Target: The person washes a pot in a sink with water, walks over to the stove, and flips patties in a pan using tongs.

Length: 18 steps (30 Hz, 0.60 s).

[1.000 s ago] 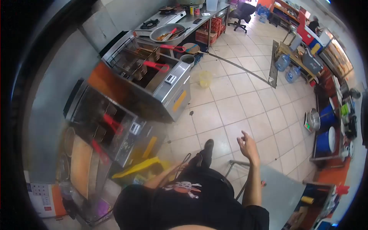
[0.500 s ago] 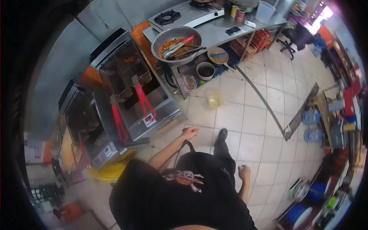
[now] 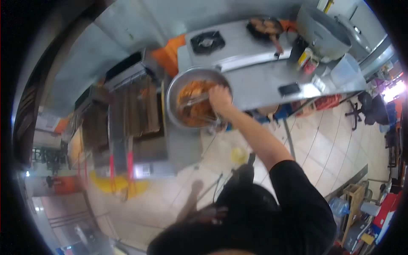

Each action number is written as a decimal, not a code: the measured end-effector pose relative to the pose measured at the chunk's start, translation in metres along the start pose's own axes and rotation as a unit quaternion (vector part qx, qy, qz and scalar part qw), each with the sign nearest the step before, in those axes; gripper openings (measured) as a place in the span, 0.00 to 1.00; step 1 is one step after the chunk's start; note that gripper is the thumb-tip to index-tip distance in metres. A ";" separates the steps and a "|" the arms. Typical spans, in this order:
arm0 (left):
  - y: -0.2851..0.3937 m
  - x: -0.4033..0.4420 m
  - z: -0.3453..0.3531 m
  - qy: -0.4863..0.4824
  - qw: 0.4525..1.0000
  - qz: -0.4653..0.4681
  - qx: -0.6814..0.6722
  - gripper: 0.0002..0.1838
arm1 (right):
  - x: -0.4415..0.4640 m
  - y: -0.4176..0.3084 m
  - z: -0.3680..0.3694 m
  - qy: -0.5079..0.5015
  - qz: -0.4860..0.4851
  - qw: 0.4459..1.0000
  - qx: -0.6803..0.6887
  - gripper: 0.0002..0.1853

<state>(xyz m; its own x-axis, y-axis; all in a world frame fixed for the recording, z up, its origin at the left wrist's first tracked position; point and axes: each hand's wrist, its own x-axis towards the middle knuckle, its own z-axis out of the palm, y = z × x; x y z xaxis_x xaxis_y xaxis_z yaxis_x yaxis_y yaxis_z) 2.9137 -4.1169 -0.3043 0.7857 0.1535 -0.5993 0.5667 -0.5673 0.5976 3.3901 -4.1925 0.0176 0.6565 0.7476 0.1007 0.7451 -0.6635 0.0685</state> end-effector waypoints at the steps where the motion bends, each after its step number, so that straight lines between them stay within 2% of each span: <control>1: 0.036 0.032 0.012 0.040 0.982 -0.083 -0.168 0.13 | 0.020 0.005 0.017 0.008 -0.017 1.000 -0.022 0.20; 2: 0.061 0.010 0.042 0.062 0.923 -0.190 -0.329 0.15 | 0.029 0.010 0.025 -0.044 -0.064 0.996 -0.037 0.19; 3: 0.086 -0.016 0.064 0.084 0.827 -0.299 -0.469 0.16 | 0.033 0.013 0.028 -0.100 -0.109 0.988 -0.045 0.17; 5: 0.135 -0.005 0.078 0.021 0.794 -0.121 -0.595 0.17 | 0.055 0.008 0.043 -0.159 -0.109 0.981 0.025 0.15; 6: 0.198 0.010 0.061 0.013 0.865 -0.195 -0.463 0.18 | 0.061 0.012 0.031 -0.224 -0.178 0.957 0.050 0.14; 7: 0.211 0.018 0.058 0.013 0.865 -0.194 -0.463 0.18 | 0.057 0.012 0.033 -0.146 -0.200 0.967 0.058 0.13; 8: 0.224 0.027 0.057 0.006 0.851 -0.192 -0.489 0.17 | 0.055 0.015 0.008 -0.156 -0.210 0.964 0.048 0.16; 10: 0.249 0.041 0.065 0.002 0.815 -0.195 -0.546 0.17 | 0.059 0.014 0.014 -0.166 -0.221 0.958 0.077 0.23; 11: 0.259 0.039 0.073 0.004 0.791 -0.200 -0.578 0.17 | 0.063 0.011 0.016 -0.168 -0.237 0.953 0.080 0.23; 12: 0.265 0.039 0.068 0.010 0.804 -0.199 -0.561 0.15 | 0.066 0.005 0.018 -0.188 -0.205 0.959 0.060 0.26; 13: 0.261 0.031 0.074 0.097 0.834 -0.120 -0.529 0.14 | 0.068 0.001 0.011 -0.205 -0.175 0.962 0.038 0.29; 14: 0.259 0.027 0.084 0.183 0.853 -0.042 -0.486 0.13 | 0.067 -0.002 0.002 -0.210 -0.198 0.957 0.044 0.29; 15: 0.273 0.028 0.081 0.245 0.816 -0.162 -0.498 0.13 | 0.064 0.005 -0.033 -0.301 -0.157 0.926 0.163 0.28; 16: 0.299 0.029 0.071 0.300 0.764 -0.277 -0.500 0.13 | 0.055 0.008 -0.049 -0.389 -0.108 0.873 0.273 0.27; 17: 0.329 0.022 0.063 0.384 0.700 -0.267 -0.540 0.14 | 0.045 -0.004 -0.038 -0.399 -0.157 0.866 0.259 0.26; 18: 0.333 0.011 0.073 0.392 0.694 -0.280 -0.536 0.14 | 0.042 -0.014 -0.034 -0.405 -0.169 0.858 0.267 0.26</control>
<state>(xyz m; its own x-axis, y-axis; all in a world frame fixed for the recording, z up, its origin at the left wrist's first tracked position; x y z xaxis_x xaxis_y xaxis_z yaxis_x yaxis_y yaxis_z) 3.0924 -4.3630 -0.1507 0.0234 0.7380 -0.6744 0.3669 0.6211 0.6925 3.4028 -4.1526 0.0543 0.0984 0.8134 -0.5734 0.7149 -0.4586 -0.5278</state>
